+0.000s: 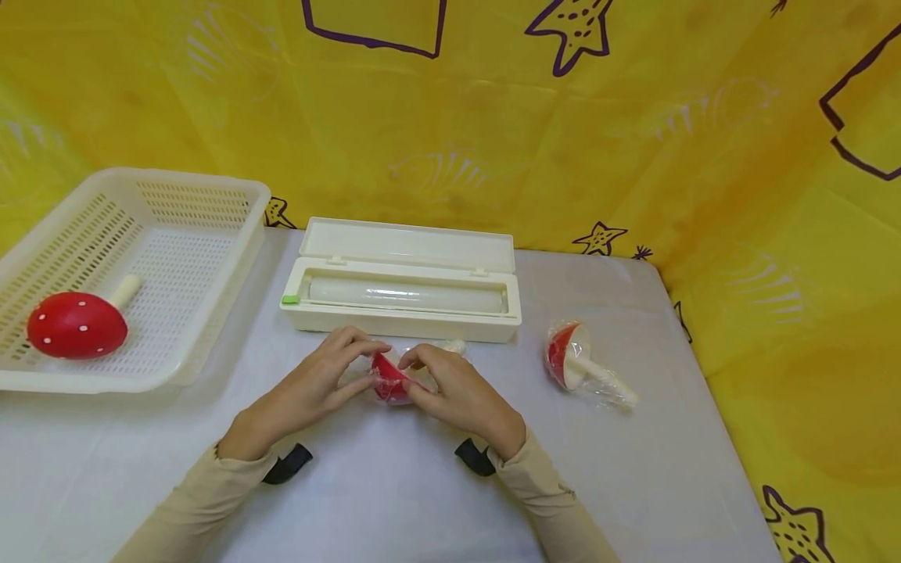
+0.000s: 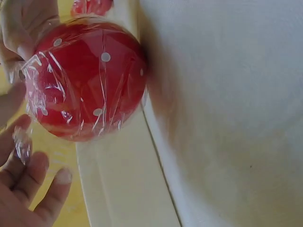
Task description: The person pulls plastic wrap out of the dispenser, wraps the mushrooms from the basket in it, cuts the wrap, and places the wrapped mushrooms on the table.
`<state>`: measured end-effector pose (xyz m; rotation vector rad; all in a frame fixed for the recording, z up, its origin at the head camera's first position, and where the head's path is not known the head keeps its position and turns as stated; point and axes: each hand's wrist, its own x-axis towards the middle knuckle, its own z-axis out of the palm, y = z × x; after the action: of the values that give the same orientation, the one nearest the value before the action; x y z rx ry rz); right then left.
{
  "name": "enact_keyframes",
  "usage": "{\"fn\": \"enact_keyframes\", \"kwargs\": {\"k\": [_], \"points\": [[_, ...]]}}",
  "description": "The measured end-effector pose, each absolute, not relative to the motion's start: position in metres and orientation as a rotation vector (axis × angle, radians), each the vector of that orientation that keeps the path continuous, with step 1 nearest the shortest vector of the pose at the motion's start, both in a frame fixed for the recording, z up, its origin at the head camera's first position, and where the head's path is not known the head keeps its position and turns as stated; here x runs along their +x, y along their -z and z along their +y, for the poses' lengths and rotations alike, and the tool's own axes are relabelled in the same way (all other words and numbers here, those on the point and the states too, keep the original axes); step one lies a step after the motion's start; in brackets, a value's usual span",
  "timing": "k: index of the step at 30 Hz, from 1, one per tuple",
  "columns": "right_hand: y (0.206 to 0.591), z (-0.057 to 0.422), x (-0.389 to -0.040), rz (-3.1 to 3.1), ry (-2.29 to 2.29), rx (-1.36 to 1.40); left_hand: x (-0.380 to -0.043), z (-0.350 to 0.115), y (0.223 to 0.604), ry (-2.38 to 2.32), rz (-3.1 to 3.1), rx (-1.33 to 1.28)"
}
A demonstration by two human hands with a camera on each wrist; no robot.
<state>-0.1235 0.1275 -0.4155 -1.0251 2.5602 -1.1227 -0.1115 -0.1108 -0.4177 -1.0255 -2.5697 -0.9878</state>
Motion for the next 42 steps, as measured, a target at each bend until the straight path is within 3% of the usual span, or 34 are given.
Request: {"fn": "enact_keyframes", "kwargs": {"k": [7, 19, 35, 42], "points": [[0.415, 0.128, -0.124, 2.573, 1.106, -1.070, -0.115, -0.109, 0.422, 0.989, -2.428, -0.974], [0.414, 0.128, -0.123, 2.578, 1.110, -1.051, -0.117, -0.114, 0.420, 0.986, -2.455, -1.125], [0.417, 0.125, -0.123, 2.652, 1.084, -1.102, -0.113, -0.101, 0.430, 1.083, -2.306, -0.933], [0.419, 0.122, -0.122, 2.705, 1.136, -1.065, -0.113, -0.103, 0.424, 1.138, -2.341, -0.984]]}}
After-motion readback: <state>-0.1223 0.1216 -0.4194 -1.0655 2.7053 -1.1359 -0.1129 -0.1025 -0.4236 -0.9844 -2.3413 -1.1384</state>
